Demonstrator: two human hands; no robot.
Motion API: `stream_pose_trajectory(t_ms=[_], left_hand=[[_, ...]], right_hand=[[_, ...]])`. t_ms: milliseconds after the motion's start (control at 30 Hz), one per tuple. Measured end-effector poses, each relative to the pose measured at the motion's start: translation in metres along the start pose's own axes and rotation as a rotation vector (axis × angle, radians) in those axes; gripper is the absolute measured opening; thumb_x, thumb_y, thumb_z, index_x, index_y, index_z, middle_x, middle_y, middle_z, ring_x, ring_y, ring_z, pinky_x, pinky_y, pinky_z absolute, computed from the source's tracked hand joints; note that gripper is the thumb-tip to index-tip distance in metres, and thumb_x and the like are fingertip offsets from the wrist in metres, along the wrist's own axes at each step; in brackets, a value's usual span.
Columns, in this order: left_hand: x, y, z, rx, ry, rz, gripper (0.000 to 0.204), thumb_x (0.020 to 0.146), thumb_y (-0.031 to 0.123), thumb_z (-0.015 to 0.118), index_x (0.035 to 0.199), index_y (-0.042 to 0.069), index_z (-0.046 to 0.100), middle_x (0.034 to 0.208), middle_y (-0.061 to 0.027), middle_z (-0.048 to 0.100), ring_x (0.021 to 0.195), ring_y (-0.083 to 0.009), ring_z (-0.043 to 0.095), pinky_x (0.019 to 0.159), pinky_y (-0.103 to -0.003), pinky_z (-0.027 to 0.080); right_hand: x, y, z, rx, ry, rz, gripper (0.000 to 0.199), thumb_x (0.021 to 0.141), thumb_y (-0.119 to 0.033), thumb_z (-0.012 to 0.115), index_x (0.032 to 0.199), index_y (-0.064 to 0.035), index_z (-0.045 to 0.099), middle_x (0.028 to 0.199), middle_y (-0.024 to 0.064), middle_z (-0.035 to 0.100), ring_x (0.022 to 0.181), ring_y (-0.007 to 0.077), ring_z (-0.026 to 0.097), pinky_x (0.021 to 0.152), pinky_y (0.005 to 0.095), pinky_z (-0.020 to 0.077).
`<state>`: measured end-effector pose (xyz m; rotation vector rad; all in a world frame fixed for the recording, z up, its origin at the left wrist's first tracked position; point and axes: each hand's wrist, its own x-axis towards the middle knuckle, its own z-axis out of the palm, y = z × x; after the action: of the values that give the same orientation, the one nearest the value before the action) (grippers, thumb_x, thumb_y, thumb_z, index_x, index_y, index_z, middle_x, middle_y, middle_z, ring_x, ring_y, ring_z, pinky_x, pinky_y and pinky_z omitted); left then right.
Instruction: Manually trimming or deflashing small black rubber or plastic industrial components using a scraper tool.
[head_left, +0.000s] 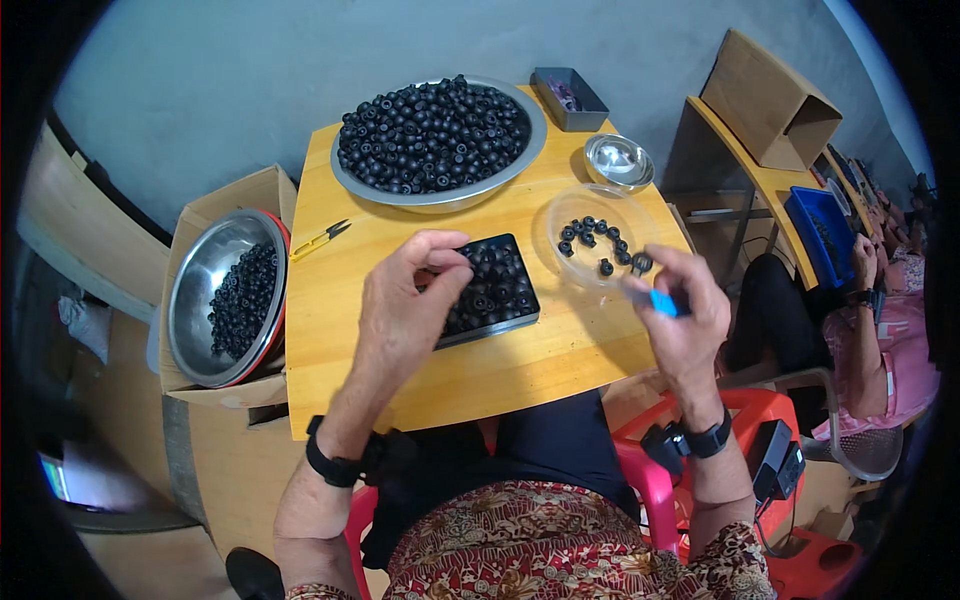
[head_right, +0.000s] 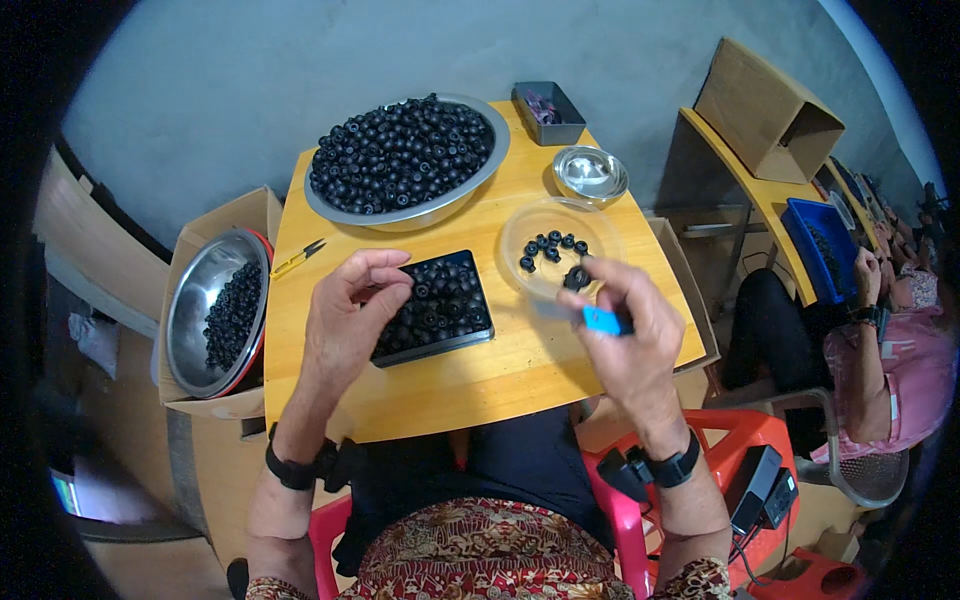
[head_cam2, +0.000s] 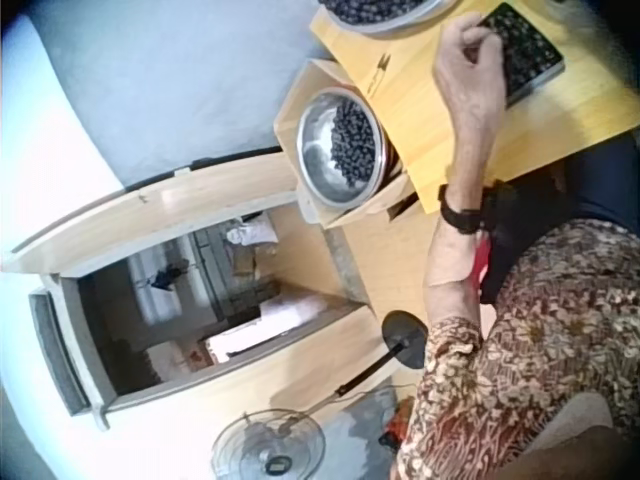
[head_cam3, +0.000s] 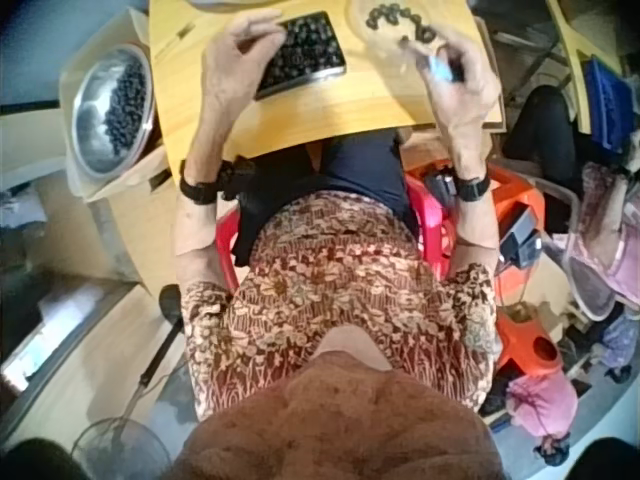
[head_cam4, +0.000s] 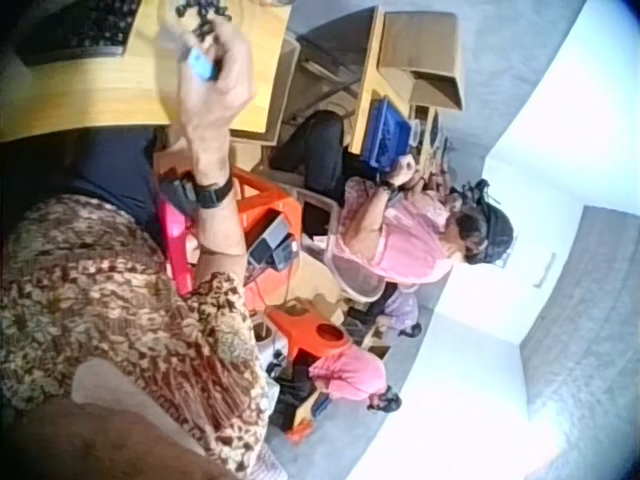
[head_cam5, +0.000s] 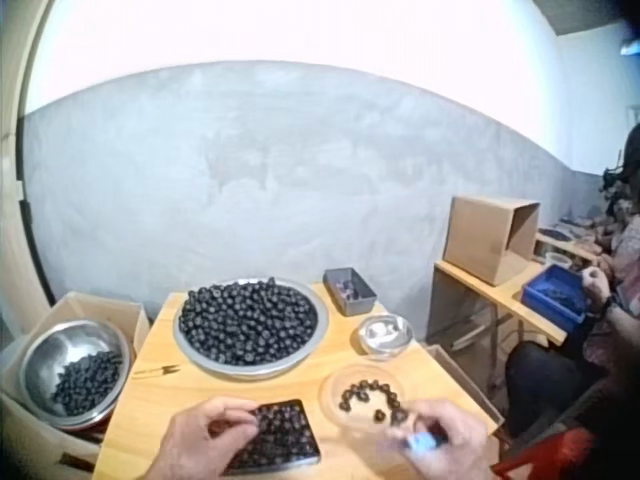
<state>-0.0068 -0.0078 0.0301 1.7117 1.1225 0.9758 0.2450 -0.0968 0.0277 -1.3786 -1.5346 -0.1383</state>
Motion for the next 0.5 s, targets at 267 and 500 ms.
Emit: stream_pose_trajectory(t_ms=[267, 500], left_hand=[[-0.009, -0.017, 0.004, 0.626, -0.167, 0.402, 0.029, 0.075, 0.012, 0.076, 0.104, 0.007, 0.071, 0.1, -0.0091, 0.063, 0.1, -0.0278, 0.056, 0.088, -0.039, 0.045], [-0.003, -0.022, 0.011, 0.697, -0.092, 0.473, 0.021, 0.079, 0.007, 0.071, 0.1, 0.003, 0.068, 0.098, -0.0087, 0.063, 0.097, -0.0271, 0.056, 0.087, -0.04, 0.044]], right_hand=[[0.016, 0.036, 0.023, 0.047, -0.047, 0.148, 0.044, 0.078, -0.001, 0.078, 0.119, -0.0052, 0.063, 0.065, 0.0008, 0.052, 0.059, 0.0088, 0.051, 0.056, 0.0248, 0.0434], [0.001, 0.019, 0.011, 0.062, -0.133, 0.145, 0.037, 0.081, 0.001, 0.072, 0.116, -0.0028, 0.065, 0.074, 0.0062, 0.061, 0.065, 0.0104, 0.057, 0.059, 0.0249, 0.0459]])
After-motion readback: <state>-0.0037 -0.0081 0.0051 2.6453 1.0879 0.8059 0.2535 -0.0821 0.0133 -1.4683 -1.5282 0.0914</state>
